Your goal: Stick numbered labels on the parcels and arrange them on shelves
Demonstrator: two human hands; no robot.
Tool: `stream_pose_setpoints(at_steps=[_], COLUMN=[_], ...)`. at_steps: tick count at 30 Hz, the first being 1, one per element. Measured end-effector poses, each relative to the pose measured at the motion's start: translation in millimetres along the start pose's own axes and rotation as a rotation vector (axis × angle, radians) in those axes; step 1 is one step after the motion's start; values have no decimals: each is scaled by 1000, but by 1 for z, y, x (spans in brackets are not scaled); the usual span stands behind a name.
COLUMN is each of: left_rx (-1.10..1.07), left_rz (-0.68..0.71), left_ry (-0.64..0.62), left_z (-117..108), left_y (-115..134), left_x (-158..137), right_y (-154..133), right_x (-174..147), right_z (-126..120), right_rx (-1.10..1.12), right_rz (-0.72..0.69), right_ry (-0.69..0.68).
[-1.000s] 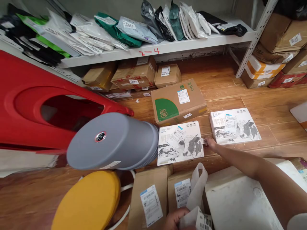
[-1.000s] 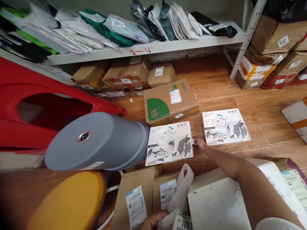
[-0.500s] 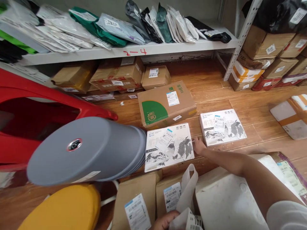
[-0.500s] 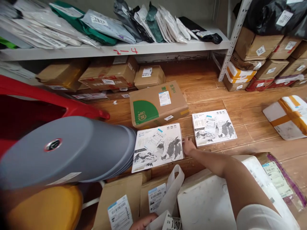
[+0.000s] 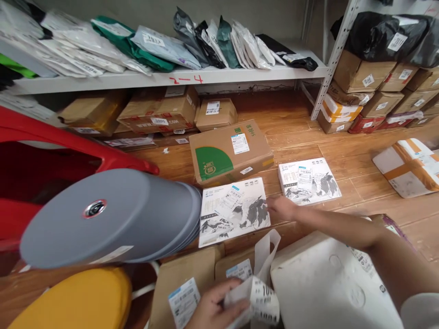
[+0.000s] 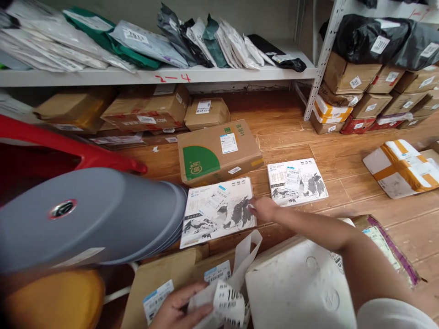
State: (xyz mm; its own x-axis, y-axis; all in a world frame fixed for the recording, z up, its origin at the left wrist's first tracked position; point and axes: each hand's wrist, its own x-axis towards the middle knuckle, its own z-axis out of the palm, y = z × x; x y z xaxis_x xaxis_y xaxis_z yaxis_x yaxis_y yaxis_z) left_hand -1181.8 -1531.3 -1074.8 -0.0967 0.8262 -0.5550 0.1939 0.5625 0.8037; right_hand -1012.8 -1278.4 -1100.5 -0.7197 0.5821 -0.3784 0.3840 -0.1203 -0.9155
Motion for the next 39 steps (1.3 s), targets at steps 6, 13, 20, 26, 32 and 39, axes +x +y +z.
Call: stream_pose_setpoints(at_steps=[6,13,20,26,32,39], left_rx=[-9,-26,14,-3,-79,-140], left_rz=[210,337,186,118,54,-87], left_ry=[100,11,64,184,210,-22], left_z=[7,31,50,59,56,45], left_y=[49,98,82,71,66,37], left_x=[32,53,58,57,59,49], right_y=[-40,-15,11,13,15,4], right_x=[-80,-99,-95,-91,-82,-90], right_z=[-1,10,19,33,40,4], right_rx=[130,364,576,556,578,336], right_rz=[-58,5,-50,31,18,-160], right_ry=[-460,-58,111,155,123,46])
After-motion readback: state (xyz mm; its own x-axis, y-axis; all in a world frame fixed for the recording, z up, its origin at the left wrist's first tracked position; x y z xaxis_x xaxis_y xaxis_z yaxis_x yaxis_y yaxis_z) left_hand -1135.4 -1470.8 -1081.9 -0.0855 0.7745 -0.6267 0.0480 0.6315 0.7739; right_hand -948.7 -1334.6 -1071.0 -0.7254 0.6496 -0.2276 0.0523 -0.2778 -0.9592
